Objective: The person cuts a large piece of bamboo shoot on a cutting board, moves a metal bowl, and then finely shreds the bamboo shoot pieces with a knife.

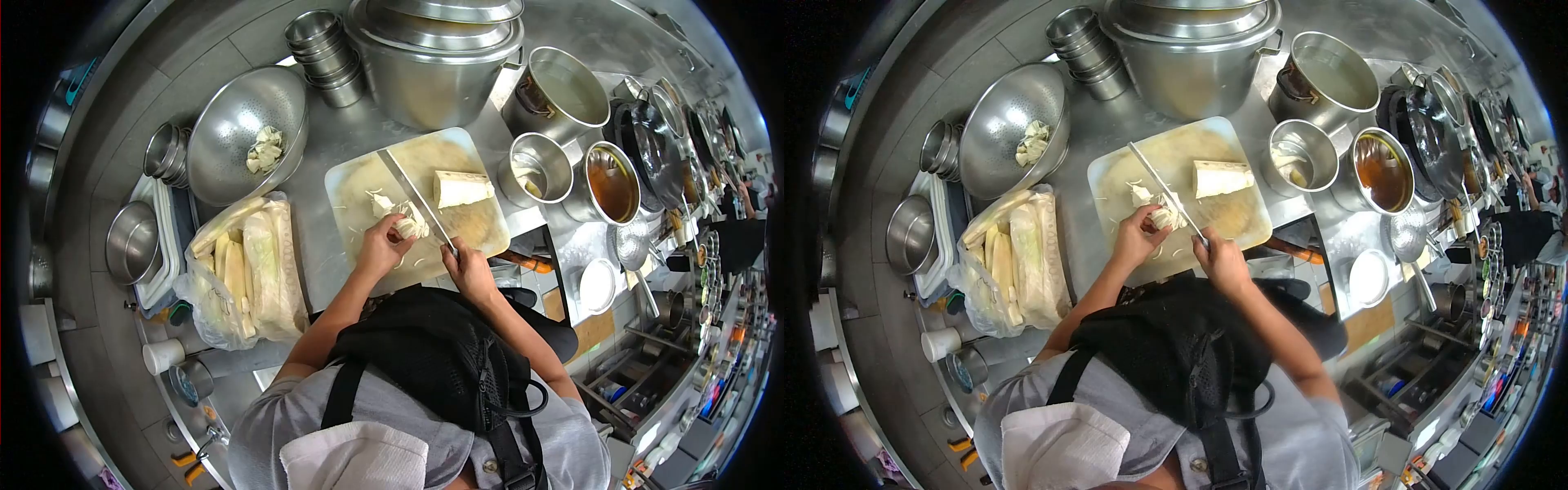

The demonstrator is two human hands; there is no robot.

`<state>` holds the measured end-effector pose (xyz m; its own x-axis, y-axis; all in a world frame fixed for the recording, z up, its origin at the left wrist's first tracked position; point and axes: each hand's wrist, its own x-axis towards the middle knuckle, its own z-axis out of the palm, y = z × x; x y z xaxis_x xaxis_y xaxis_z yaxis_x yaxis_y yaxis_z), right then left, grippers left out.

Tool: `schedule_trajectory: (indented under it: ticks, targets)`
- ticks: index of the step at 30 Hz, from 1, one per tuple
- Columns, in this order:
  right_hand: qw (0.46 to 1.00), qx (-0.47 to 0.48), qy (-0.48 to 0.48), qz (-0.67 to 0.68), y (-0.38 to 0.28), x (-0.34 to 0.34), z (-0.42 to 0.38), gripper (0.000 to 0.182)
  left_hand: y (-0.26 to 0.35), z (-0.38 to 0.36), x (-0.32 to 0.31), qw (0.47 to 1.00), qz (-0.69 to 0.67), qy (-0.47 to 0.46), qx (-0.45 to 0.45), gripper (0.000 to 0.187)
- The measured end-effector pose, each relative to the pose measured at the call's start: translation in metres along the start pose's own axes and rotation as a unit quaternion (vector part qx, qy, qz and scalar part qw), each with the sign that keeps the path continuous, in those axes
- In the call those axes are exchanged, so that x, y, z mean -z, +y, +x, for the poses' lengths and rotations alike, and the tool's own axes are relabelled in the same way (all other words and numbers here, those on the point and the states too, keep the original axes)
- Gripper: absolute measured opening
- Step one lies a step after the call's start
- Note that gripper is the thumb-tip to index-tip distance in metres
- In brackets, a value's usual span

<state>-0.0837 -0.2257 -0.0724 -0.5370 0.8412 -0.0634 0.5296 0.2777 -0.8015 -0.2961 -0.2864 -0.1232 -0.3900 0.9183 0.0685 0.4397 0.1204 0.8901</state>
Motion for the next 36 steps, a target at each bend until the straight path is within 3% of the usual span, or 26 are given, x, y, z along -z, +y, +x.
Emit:
schedule_trajectory:
  ticks: [13,18,22,29,36]
  targets:
    - [0.997,0.011,-0.014,-0.079,0.035,-0.015,-0.005,0.023,0.011,0.000,-0.009,1.000,0.010,-0.007,-0.022,0.043]
    - [0.988,-0.077,-0.083,-0.106,0.031,0.015,-0.021,0.027,0.014,0.003,-0.014,0.998,0.029,-0.004,-0.053,0.040]
    - [0.984,-0.094,-0.121,-0.096,0.035,0.028,-0.017,0.030,0.013,0.007,-0.023,0.994,0.045,-0.019,-0.098,0.039]
    - [0.990,-0.053,-0.130,-0.023,0.024,0.034,-0.013,0.031,0.006,0.005,-0.018,0.997,0.029,-0.029,-0.068,0.040]
    - [0.983,-0.091,-0.140,-0.082,0.032,0.007,0.000,0.033,0.009,0.001,-0.009,0.998,0.015,-0.021,-0.055,0.039]
